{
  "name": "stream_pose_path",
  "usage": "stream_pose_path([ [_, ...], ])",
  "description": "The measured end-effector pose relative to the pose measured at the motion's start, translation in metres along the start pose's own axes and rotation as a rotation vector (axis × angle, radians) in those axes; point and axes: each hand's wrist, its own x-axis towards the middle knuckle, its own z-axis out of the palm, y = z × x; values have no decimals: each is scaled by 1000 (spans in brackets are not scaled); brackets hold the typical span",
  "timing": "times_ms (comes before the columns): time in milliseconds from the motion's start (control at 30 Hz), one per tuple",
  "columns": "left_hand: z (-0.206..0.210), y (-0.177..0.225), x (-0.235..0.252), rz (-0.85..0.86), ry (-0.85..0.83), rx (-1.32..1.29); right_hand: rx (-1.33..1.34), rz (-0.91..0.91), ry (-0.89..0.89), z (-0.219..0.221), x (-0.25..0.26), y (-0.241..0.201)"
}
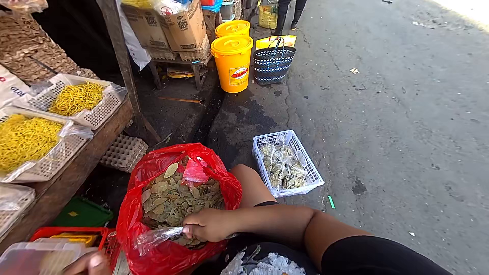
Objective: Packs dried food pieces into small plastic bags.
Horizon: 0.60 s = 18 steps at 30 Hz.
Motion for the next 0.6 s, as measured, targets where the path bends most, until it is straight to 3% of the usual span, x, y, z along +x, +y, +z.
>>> stream_pose_path([
  [100,40,23,-36,310,-417,658,-108,-18,-40,-2,3,-7],
  [167,64,12,-56,313,-484,679,-178,-112,-68,-7,3,-11],
  [333,32,0,-51,-203,-775,79,-161,-159,-38,-46,-19,-11],
  [400,19,0,-43,-394,-725,-181,-213,-196,9,-45,-21,-7],
  [500,30,20,-41,-681,-533,-577,-498,-272,227,-24,-5,3],
  [567,46,34,-53,-744,-593,-771,-504,-288,428,-10,13,8],
  [600,55,37,-62,-714,-691,-880,-360,-314,503,-3,19,8],
])
